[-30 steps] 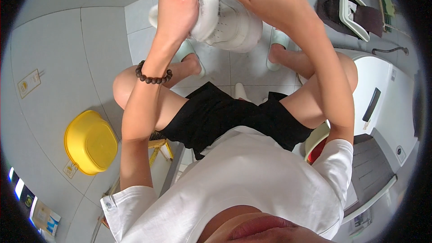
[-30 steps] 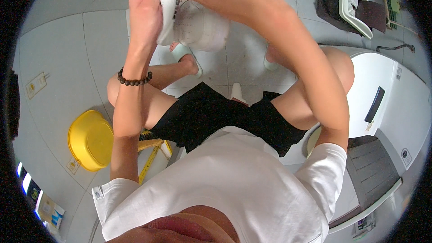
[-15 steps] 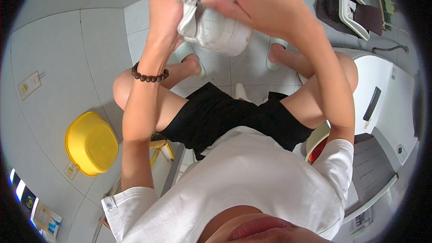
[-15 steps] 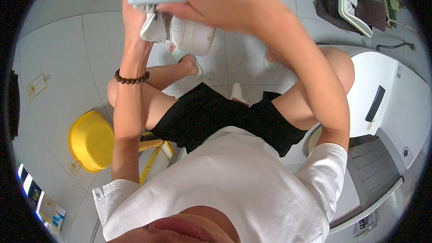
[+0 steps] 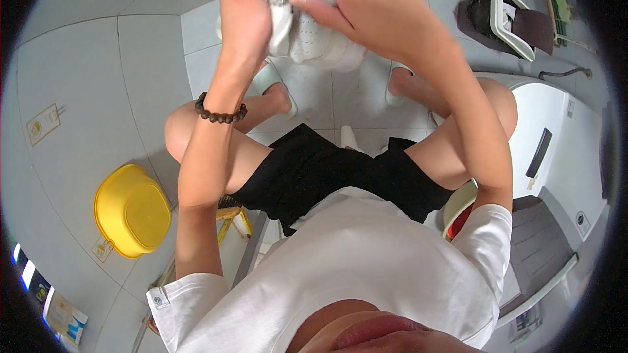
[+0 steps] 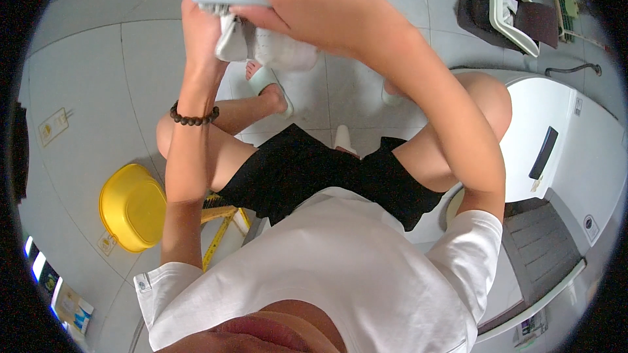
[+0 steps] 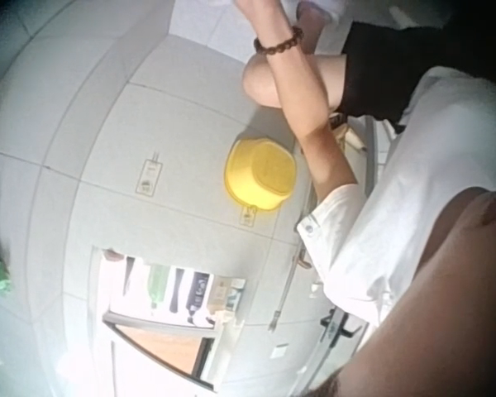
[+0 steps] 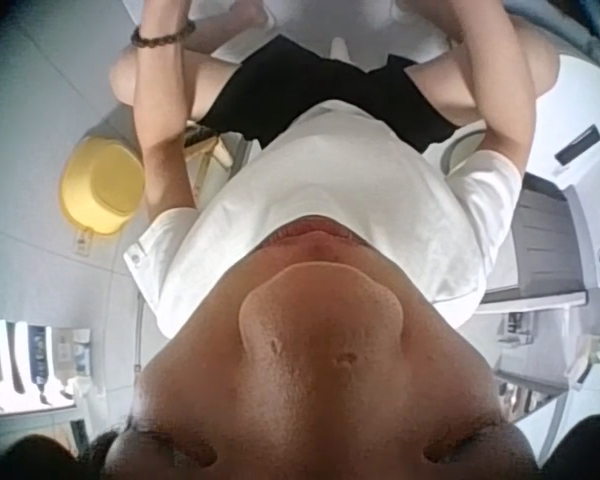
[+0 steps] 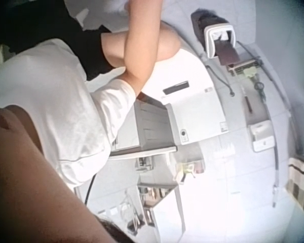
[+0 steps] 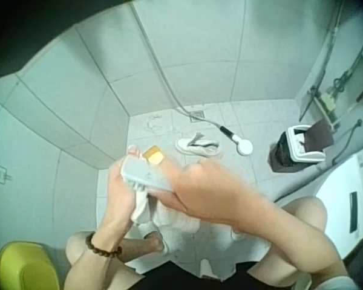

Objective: The person cleans a shoe by scrubbing its outer surfaces, tongue, and interior lining using brushes and cleaning paste.

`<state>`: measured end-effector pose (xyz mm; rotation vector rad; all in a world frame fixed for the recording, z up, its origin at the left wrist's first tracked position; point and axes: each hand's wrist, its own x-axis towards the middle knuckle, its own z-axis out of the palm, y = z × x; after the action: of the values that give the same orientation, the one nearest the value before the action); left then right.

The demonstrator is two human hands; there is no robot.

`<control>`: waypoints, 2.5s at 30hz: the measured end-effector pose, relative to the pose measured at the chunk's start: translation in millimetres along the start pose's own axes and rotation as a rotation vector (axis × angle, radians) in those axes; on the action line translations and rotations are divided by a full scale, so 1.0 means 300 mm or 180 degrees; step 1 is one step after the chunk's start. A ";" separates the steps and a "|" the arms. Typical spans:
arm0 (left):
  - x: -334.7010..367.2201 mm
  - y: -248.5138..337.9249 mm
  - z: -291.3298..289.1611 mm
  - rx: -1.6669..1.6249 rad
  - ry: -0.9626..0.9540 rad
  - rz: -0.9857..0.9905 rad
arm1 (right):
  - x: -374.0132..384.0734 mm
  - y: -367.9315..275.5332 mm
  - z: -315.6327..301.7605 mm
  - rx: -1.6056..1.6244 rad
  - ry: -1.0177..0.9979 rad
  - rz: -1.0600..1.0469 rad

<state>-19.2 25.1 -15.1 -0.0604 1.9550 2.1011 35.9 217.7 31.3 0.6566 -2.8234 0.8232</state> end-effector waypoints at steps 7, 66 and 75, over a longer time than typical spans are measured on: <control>0.004 -0.048 -0.019 0.0050 -0.0026 -0.0041 | 0.009 0.010 0.010 -0.1124 0.0561 -0.0167; -0.084 0.038 0.218 0.0644 0.0465 0.1363 | 0.049 -0.002 -0.124 0.2336 -0.0795 0.1400; -0.056 0.027 0.153 0.0539 -0.0456 0.0974 | 0.021 0.038 -0.147 0.3424 -0.0848 0.1677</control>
<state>2.3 67.0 0.4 0.4361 2.1557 2.0361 25.2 247.7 64.4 0.0490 -2.5761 2.5564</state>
